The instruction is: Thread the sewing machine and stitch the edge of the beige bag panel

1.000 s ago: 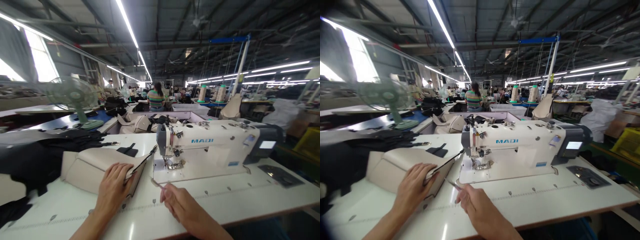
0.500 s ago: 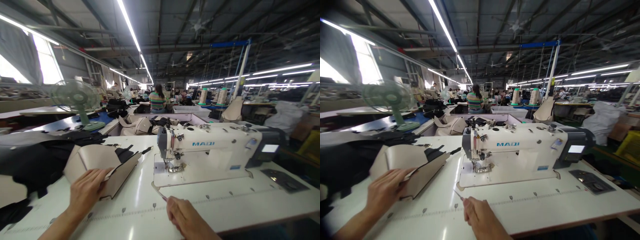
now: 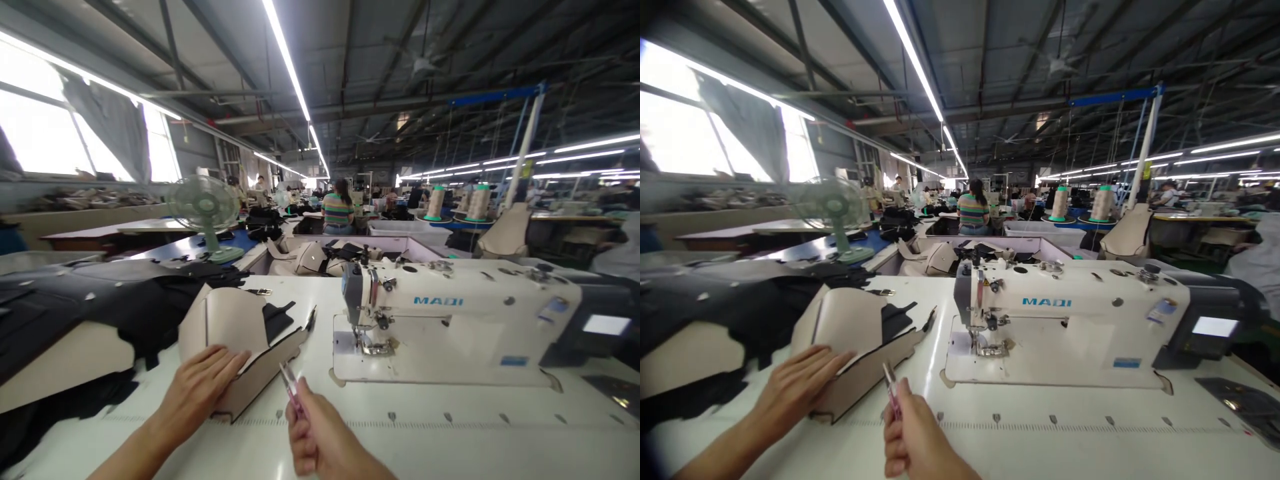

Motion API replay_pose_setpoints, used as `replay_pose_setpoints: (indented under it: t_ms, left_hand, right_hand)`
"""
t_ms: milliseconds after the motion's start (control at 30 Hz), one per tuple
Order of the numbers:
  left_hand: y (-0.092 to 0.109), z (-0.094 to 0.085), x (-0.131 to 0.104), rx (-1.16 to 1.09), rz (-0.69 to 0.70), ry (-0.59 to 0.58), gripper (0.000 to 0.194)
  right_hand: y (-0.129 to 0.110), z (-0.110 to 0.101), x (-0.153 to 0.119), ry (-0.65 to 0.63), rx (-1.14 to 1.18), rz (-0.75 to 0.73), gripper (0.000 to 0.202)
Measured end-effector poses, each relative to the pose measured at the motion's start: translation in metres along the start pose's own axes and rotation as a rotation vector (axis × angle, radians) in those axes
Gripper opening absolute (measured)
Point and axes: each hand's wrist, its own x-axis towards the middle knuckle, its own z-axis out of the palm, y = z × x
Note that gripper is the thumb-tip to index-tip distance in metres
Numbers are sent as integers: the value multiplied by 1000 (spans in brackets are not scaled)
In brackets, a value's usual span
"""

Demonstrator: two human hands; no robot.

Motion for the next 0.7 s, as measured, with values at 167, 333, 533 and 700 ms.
replay_pose_setpoints:
  t_ms: [167, 333, 533, 700]
  left_hand:
    - [5, -2, -7, -54, -2, 8, 36]
    - [9, 1, -11, -72, -5, 41, 36]
    - [11, 4, -16, -143, -81, 52, 32]
    - [4, 22, -34, -305, -186, 40, 36]
  right_hand:
    - [7, 16, 27, 185, -118, -154, 44]
    - [15, 18, 37, 448, -784, -538, 37]
    - [15, 16, 34, 554, -1287, -709, 32]
    - [15, 16, 33, 569, -1379, -748, 29]
